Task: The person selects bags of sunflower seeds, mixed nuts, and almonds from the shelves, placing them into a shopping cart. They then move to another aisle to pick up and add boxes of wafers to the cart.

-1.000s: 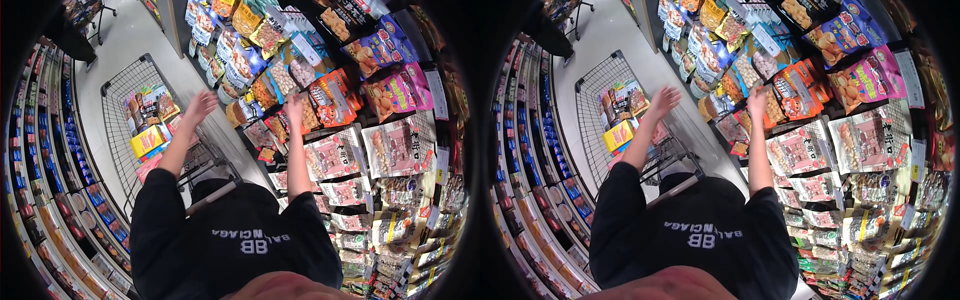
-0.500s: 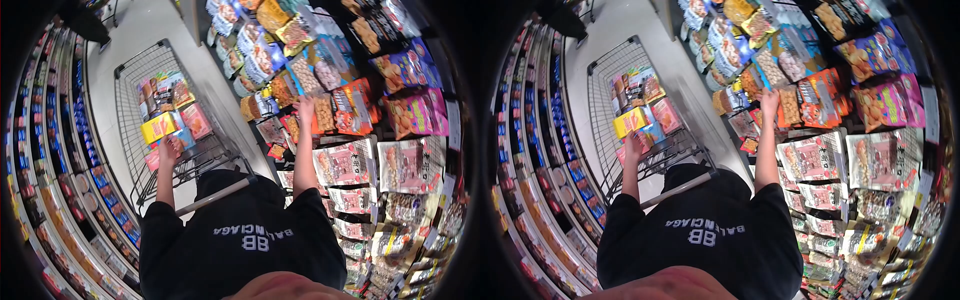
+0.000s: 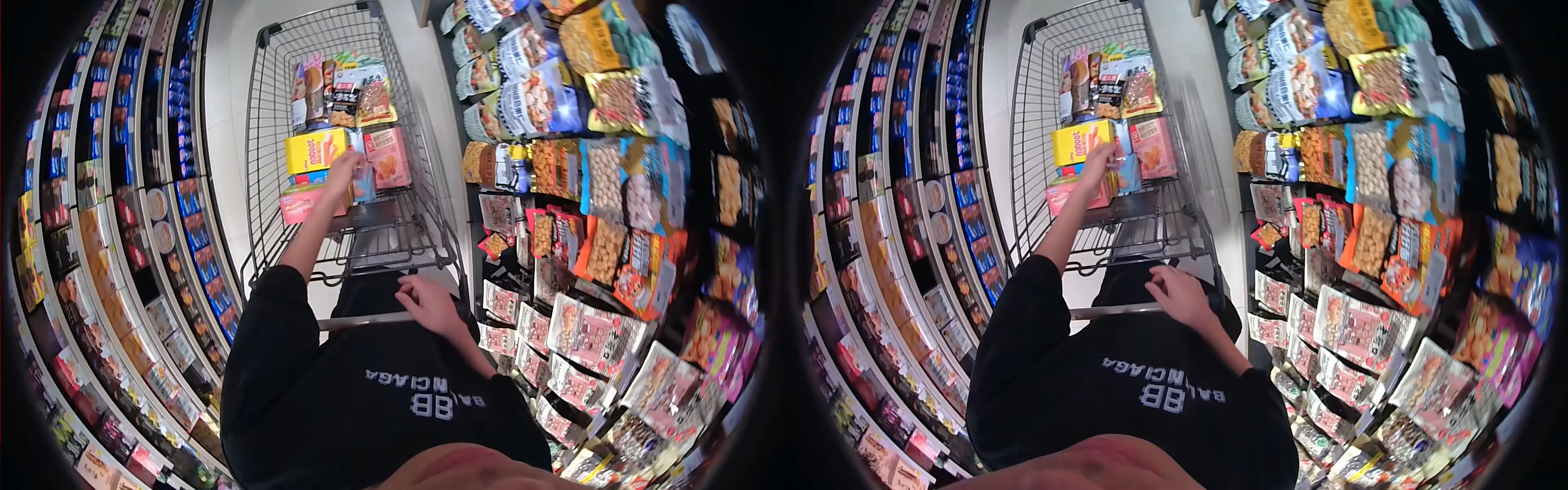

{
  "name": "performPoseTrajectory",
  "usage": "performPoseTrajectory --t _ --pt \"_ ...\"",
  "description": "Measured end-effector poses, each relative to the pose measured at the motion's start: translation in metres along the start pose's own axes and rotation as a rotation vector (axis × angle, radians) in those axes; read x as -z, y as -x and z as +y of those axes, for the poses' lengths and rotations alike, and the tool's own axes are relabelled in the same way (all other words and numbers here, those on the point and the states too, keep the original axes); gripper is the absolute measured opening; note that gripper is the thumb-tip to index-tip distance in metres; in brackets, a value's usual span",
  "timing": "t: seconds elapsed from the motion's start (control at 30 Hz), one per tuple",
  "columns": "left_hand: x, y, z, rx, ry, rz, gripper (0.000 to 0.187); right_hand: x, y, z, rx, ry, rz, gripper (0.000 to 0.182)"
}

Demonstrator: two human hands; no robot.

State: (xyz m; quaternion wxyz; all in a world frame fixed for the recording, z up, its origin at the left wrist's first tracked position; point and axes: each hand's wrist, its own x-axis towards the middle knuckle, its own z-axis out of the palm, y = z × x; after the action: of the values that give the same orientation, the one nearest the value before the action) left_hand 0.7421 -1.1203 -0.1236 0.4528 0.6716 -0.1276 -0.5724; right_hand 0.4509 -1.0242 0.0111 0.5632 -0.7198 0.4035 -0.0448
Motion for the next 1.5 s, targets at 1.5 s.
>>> performPoseTrajectory --t 1.5 --pt "-0.175 0.249 0.065 -1.353 -1.173 -0.261 0.061 0.078 -0.001 -0.002 0.183 -1.478 0.864 0.046"
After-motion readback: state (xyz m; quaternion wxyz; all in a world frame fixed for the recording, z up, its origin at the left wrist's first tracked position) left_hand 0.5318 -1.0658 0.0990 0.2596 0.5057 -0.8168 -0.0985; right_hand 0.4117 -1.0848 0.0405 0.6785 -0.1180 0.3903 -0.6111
